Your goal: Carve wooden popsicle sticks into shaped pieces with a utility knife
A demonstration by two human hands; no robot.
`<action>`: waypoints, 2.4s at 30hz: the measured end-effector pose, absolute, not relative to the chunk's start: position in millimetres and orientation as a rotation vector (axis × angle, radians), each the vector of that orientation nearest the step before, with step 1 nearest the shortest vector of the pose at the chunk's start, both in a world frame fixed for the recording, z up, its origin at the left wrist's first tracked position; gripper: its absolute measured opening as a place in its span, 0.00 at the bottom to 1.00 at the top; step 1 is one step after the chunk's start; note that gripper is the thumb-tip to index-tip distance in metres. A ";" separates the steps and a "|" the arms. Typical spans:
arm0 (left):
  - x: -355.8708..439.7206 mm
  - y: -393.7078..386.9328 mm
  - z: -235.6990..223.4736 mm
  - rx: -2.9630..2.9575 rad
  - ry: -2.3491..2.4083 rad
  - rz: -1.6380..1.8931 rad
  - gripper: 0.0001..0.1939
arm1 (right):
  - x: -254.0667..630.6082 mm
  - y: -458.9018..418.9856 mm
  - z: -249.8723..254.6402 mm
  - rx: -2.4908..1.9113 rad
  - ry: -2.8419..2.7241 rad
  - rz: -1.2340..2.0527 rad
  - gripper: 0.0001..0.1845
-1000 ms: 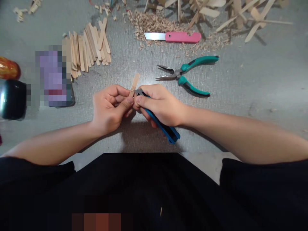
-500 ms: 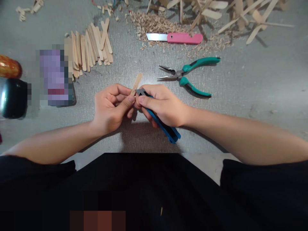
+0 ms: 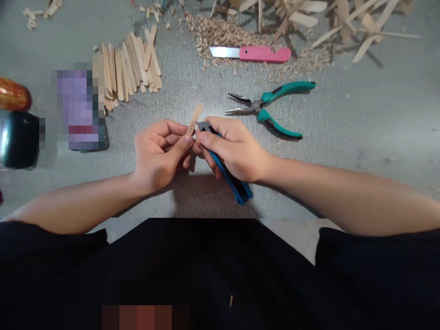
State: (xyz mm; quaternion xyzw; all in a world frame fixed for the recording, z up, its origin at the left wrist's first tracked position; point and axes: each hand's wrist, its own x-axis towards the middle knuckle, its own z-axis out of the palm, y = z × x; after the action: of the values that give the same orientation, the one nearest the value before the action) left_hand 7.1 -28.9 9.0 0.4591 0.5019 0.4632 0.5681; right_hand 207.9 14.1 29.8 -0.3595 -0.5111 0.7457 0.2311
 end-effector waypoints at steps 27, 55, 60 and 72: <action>5.8 -32.4 4.8 1.157 1.176 1.062 0.18 | 201.1 12.7 44.2 -1.327 -1.547 2.036 0.17; 4.9 -25.1 4.9 1.029 1.023 1.090 0.24 | 212.0 18.4 27.5 -0.864 -1.319 2.273 0.14; 4.0 -25.2 3.7 1.058 1.015 1.084 0.24 | 211.2 20.4 28.2 -0.790 -1.297 2.301 0.14; 6.2 -26.2 5.8 1.022 1.070 1.119 0.24 | 208.1 13.9 29.8 -0.952 -1.322 2.200 0.13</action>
State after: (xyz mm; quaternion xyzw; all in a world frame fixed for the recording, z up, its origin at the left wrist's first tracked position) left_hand 6.2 -26.2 5.8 0.4410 0.4613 0.4825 0.5999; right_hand 208.1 13.9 29.8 -0.3407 -0.4731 0.7873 0.2005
